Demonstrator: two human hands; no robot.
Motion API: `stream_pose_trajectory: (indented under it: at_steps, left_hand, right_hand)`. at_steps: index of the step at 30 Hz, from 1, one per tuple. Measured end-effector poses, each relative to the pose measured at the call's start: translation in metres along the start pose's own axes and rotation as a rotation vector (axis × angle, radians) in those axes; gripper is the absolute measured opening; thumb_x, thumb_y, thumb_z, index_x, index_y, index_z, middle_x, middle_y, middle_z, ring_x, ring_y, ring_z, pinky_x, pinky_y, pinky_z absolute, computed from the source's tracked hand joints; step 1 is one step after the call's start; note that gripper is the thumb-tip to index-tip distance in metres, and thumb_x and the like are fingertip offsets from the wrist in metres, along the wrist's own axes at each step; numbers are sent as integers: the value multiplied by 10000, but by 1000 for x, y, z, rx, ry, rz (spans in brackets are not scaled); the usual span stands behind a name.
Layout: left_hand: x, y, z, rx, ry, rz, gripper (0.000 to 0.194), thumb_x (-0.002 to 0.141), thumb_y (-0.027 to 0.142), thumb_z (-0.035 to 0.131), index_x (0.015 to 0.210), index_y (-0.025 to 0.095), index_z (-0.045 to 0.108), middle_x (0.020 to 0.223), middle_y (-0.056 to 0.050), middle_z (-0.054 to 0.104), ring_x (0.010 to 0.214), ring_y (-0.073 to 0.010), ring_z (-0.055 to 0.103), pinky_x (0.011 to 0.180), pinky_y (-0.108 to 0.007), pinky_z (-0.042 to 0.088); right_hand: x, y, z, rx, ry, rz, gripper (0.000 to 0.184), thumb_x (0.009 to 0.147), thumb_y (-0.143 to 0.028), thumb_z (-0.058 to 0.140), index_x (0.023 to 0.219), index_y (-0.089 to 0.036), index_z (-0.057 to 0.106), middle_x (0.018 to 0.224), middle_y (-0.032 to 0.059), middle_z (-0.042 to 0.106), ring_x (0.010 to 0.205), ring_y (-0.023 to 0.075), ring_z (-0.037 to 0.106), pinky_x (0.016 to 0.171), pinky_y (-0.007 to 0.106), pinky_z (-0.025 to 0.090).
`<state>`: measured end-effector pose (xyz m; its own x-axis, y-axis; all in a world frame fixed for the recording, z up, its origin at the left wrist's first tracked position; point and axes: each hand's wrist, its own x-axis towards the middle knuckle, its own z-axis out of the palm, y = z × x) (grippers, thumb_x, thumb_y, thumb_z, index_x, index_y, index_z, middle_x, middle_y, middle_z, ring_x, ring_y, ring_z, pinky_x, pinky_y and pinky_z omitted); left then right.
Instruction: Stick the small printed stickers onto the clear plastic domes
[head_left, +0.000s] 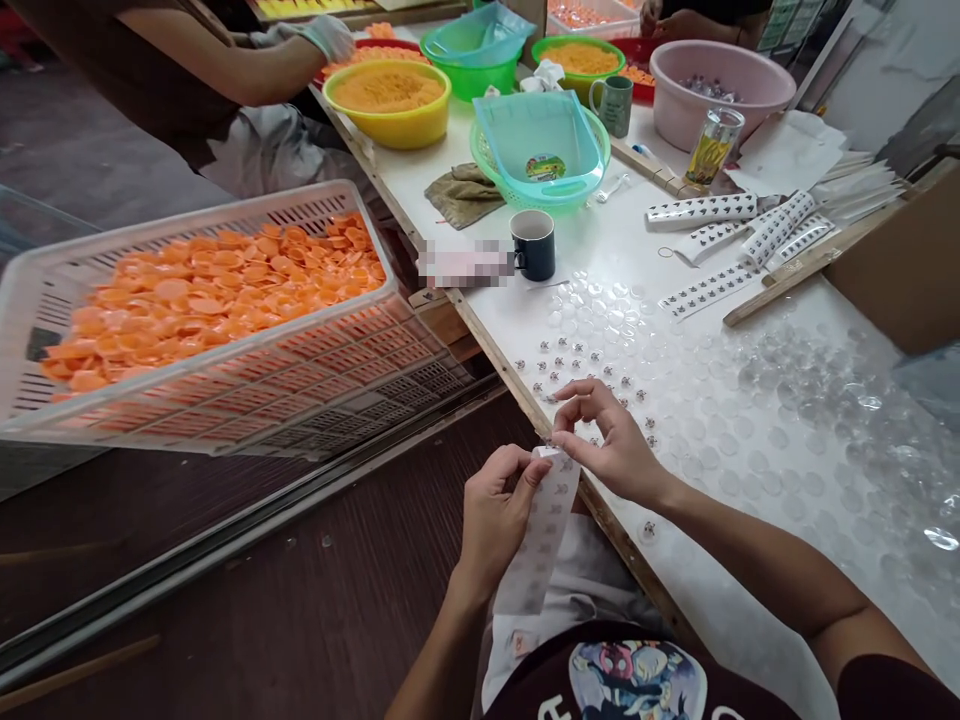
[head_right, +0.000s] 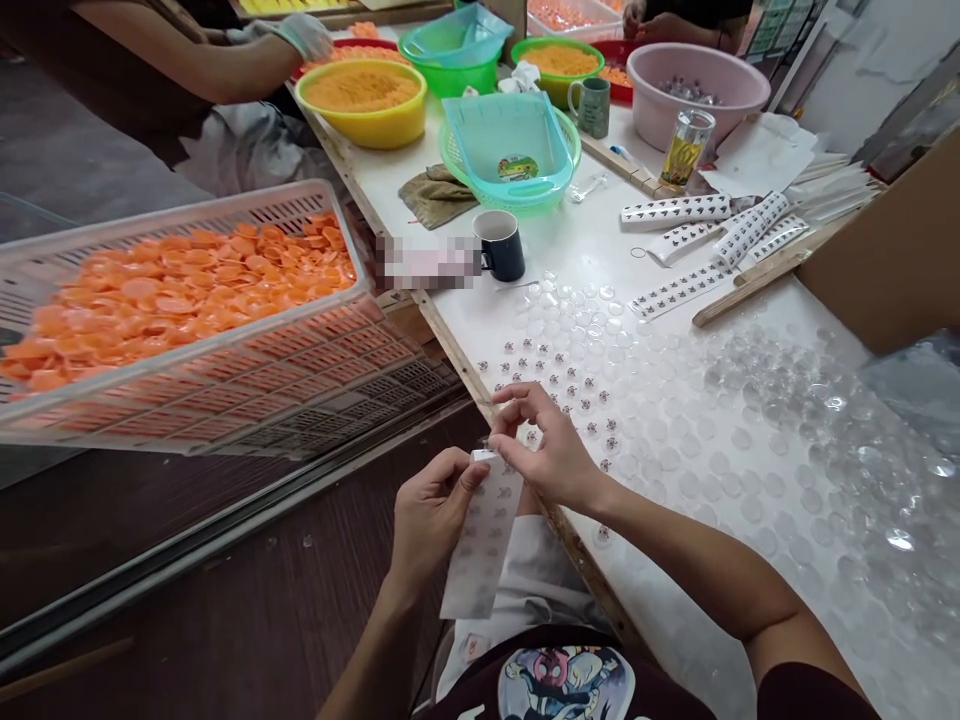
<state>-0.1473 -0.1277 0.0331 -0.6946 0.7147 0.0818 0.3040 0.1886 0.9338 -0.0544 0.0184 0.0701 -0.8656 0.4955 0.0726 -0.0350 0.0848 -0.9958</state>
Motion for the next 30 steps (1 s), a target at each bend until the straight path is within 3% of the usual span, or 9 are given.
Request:
stream_pose_trajectory:
  at_steps: [4,7,10,13,19,23,27,30]
  left_hand:
    - [5,-10,-1,-13,-8,-54,329,932,375,578,656,201,546,627,11,503,596,-140,452,537,-238,374]
    - [7,-16,-3,-31,7,-93,301,931,373,568,684,200,555,625,12,485,589,-139,437,506,-229,346]
    - [10,-21,-5,-43,7,-119,287,931,379,564,709,198,577,632,6,490,599,-143,444,491,-221,333]
    - [12,-24,-8,-52,9,-137,289,932,385,563,717,194,586,643,2,503,597,-140,443,491,-218,332]
    - [13,-31,-15,-43,40,-158,304,934,389,575,705,189,585,658,3,526,594,-135,443,510,-224,345]
    - [14,-33,-15,-44,47,-161,316,934,405,577,701,191,588,659,0,539,597,-139,455,516,-227,352]
    - [17,-32,-14,-52,41,-154,318,930,408,583,698,191,593,656,-2,546,596,-142,460,519,-229,363]
    - [17,-32,-15,-51,46,-136,313,925,398,590,691,191,595,646,0,543,593,-141,460,527,-230,370]
  right_hand:
    - [38,6,-38,-7,155,-8,383,869,-300,670,1185,-285,454,858,-16,620,868,185,637,879,394,530]
    - [82,27,-76,-145,274,47,407,838,-277,656,1170,-277,420,866,-14,618,887,188,646,872,397,519]
    - [119,54,-96,-287,255,153,408,795,-250,622,1151,-261,423,830,-29,612,829,183,638,824,391,500]
    - [139,71,-96,-383,199,193,409,775,-225,592,1150,-254,431,814,-35,625,808,178,632,803,374,490]
    - [155,83,-89,-556,156,215,423,790,-161,545,1195,-235,447,800,-20,623,776,175,589,738,324,469]
    - [160,91,-84,-782,84,190,454,825,-99,497,1259,-227,461,800,9,617,818,213,570,818,375,453]
    - [163,91,-78,-1043,67,68,471,823,-43,510,1268,-197,513,1030,106,640,903,258,591,955,479,389]
    - [161,83,-83,-1086,154,9,370,830,-111,598,1192,-184,569,1207,161,596,1024,297,593,988,502,369]
